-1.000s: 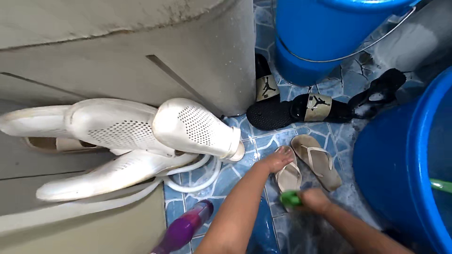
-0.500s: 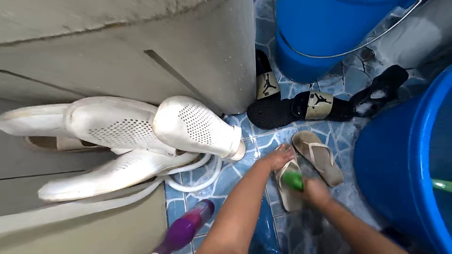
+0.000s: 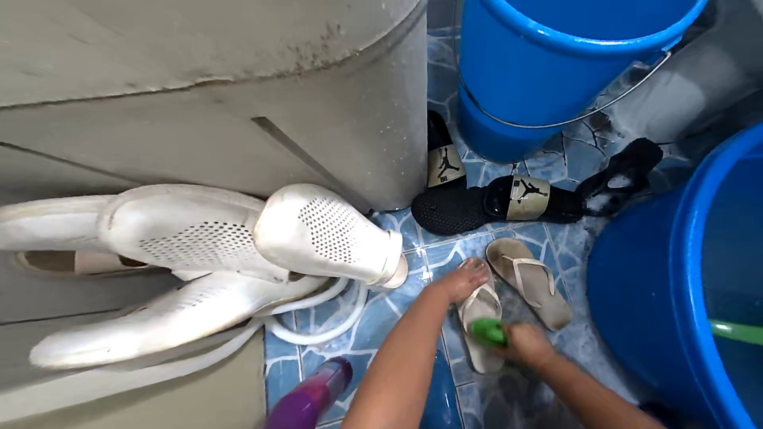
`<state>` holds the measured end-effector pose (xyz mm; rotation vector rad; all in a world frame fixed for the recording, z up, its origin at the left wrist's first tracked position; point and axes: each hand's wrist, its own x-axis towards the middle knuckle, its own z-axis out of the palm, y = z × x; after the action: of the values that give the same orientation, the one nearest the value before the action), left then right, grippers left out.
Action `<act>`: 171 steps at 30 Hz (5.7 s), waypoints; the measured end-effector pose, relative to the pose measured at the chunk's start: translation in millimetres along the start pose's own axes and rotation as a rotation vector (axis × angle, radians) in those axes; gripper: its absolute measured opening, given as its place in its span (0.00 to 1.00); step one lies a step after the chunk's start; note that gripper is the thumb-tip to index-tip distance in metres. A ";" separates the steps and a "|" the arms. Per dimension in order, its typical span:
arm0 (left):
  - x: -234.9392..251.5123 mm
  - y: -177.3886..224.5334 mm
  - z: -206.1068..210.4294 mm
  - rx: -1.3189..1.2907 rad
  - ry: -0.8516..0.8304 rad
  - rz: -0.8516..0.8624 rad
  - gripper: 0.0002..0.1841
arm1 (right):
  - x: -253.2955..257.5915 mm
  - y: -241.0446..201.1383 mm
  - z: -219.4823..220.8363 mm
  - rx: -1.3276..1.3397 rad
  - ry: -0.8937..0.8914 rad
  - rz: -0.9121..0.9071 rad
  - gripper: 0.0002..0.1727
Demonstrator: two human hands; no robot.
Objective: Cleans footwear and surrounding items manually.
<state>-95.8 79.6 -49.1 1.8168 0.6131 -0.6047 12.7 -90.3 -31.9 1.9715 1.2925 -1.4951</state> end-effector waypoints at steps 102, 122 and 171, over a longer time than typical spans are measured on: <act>-57.7 -28.0 98.9 0.282 0.256 -0.492 0.35 | 56.9 -75.6 -32.9 0.548 0.467 0.123 0.29; -58.7 -32.6 100.6 0.298 0.324 -0.426 0.35 | -7.5 -48.2 51.9 0.541 0.202 0.142 0.32; -62.4 0.2 94.8 -0.253 0.305 -0.627 0.39 | -14.8 20.1 33.9 1.170 0.829 0.072 0.25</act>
<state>-152.3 -18.0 -35.7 1.4741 1.4285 -0.6239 9.2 -132.0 -36.5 3.5921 0.4480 -1.6035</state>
